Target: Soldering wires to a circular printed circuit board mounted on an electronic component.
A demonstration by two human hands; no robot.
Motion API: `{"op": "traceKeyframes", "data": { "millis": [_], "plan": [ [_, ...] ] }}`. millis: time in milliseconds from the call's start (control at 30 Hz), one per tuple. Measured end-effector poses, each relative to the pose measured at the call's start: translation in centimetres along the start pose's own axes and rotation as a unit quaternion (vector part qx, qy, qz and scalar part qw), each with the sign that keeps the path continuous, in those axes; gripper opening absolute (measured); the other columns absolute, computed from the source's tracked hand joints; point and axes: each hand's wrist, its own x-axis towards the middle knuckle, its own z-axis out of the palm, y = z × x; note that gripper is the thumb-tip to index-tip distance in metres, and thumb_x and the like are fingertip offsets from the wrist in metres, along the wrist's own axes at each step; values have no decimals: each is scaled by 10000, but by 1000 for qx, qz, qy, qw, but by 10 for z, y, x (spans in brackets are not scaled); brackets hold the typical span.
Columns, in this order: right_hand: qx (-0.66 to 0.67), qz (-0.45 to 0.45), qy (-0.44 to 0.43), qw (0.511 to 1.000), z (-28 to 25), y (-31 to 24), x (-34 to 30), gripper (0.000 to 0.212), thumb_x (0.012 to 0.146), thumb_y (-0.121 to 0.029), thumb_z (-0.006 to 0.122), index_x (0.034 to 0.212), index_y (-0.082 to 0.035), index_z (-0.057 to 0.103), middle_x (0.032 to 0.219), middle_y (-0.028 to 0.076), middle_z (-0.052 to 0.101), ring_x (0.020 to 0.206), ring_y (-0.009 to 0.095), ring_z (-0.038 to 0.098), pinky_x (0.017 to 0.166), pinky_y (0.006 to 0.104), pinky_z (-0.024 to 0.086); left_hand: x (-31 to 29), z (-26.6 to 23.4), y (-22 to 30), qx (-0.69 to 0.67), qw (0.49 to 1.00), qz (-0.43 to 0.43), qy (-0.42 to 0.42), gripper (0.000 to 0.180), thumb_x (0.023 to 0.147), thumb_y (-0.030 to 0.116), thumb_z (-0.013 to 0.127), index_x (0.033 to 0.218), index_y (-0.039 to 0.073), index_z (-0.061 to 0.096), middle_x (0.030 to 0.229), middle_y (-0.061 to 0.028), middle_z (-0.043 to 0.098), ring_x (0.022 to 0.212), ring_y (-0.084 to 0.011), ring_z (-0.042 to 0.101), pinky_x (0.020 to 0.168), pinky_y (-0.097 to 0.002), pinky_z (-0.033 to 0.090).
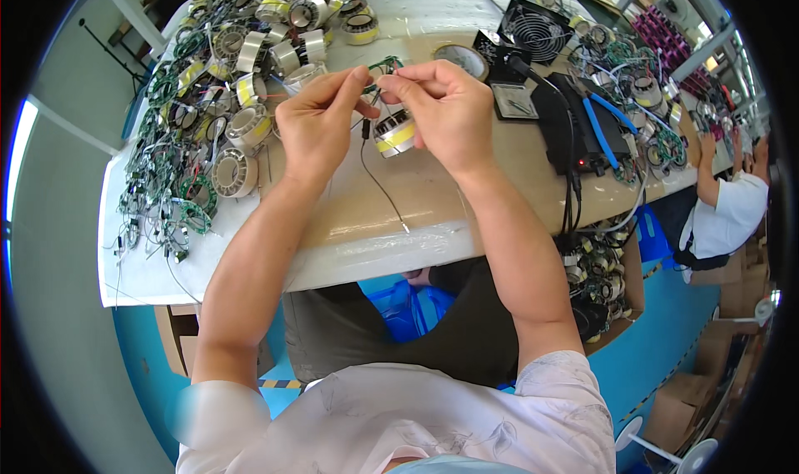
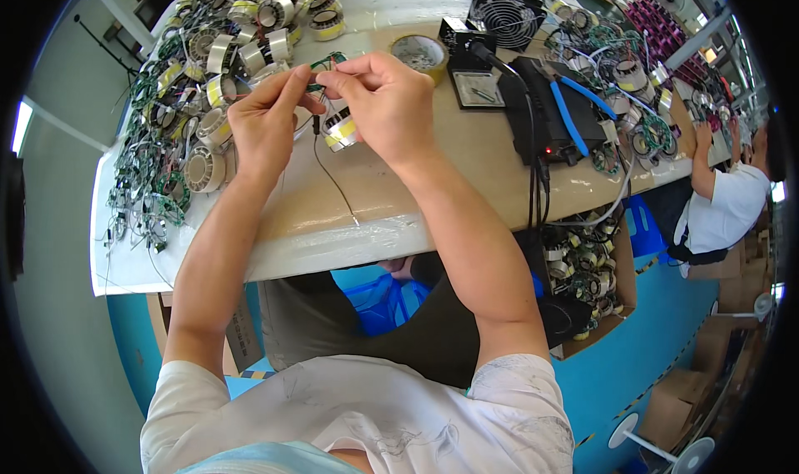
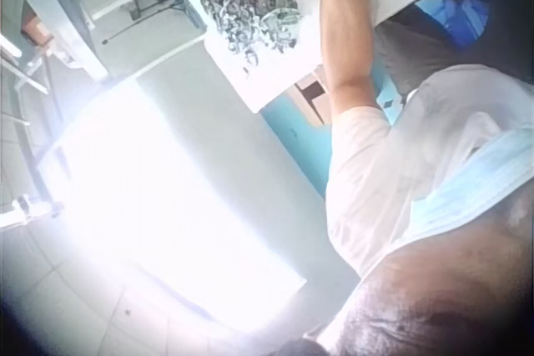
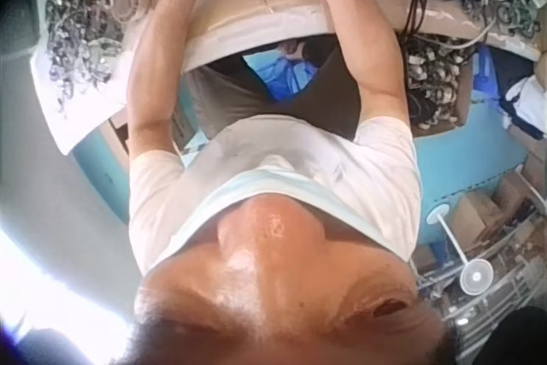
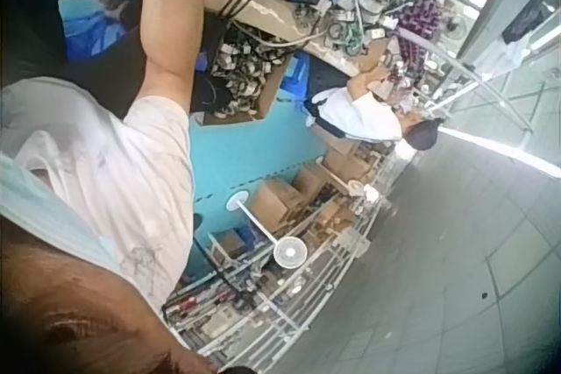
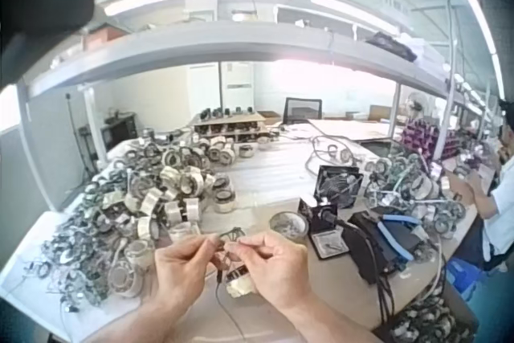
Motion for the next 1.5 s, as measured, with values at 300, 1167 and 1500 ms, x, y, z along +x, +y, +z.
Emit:
{"op": "traceKeyframes", "data": {
  "millis": [300,1167,1500],
  "plan": [
    [-76,-34,-6,997,3,5,1,182,910,-107,734,1021,31,691,872,106,769,703,95,721,413,206,470,1,-4,-6,5,999,42,-12,181,938,143,724,998,-24,758,879,-61,720,668,-107,692,550,-212,450],
    [-64,-133,7,989,2,14,8,108,904,-99,719,926,1,685,756,82,748,600,108,691,543,228,528,13,-4,-11,92,952,290,-15,122,886,13,733,1002,-14,759,945,-94,713,690,-150,700,598,-257,565],
    [-63,-53,-177,981,-55,8,22,127,868,-84,758,790,-3,698,720,35,718,584,28,608,506,184,450,11,-4,-10,206,832,507,-93,186,813,-9,768,996,-5,733,936,-130,686,714,-249,686,598,-322,563]
  ]
}}
